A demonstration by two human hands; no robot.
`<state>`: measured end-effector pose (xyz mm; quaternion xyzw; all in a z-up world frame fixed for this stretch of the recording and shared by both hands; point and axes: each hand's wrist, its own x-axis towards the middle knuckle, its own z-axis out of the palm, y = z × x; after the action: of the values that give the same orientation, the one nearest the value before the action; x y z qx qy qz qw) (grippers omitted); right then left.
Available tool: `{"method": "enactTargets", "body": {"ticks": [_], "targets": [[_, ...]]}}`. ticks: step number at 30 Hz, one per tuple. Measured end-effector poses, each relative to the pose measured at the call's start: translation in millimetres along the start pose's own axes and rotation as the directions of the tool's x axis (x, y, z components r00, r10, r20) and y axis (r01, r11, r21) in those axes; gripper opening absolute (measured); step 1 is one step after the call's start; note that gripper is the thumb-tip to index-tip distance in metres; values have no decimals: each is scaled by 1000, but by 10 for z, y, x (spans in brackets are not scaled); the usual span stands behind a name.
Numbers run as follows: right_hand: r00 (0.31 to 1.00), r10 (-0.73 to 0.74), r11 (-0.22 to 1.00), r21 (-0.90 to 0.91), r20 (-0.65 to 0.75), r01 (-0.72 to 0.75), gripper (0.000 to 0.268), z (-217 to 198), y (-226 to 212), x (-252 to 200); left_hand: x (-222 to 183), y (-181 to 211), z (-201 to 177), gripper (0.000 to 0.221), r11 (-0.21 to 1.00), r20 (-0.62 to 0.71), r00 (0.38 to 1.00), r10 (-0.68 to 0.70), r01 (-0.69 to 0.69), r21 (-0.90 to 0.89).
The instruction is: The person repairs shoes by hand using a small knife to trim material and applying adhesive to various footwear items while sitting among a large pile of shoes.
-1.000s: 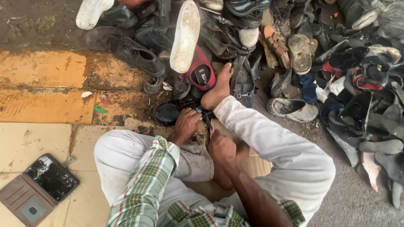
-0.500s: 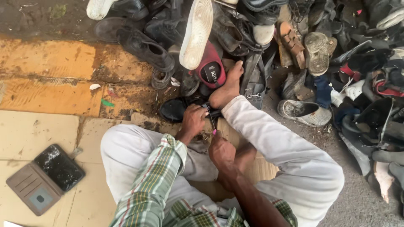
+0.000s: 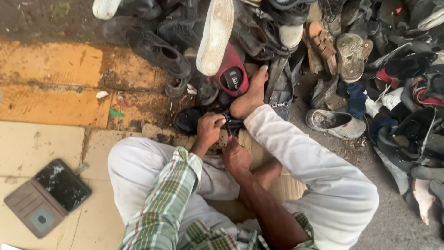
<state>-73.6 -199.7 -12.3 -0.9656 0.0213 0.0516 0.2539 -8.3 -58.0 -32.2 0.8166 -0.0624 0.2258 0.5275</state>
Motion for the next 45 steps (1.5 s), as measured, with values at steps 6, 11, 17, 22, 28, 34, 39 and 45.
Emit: {"method": "enactTargets", "body": {"ticks": [6,11,17,22,28,34,39,45], "targets": [[999,-46,999,-25,-8,46,26,89,-29,121,82,-58,-32,11,997,-10,999,-48,47,-66],[996,-71,997,34,-47,73,30,216,180,-103,101,-95,2,13,992,-53,993,-108,105,-72],[994,14,998,63,-111,-7,27,431,92,251,85,-171,43,12,991,-110,993,-31,16,-132],[945,-308,951,-39,-110,305,40,459,277,-8,156,-236,85,16,980,-120,984,-132,112,-164],[998,57,993,108,-2,-57,35,337,85,267,108,-290,74,11,994,-134,991,14,-29,-108],[996,54,992,108,73,-62,37,345,164,-22,201,-321,115,17,898,-44,949,-312,279,-340],[988,-15,945,320,-156,65,29,642,242,316,114,-236,11,18,885,-5,954,-300,276,-374],[969,-127,945,272,-214,184,24,467,265,-162,189,-230,-58,16,877,-32,957,-287,249,-411]]}}
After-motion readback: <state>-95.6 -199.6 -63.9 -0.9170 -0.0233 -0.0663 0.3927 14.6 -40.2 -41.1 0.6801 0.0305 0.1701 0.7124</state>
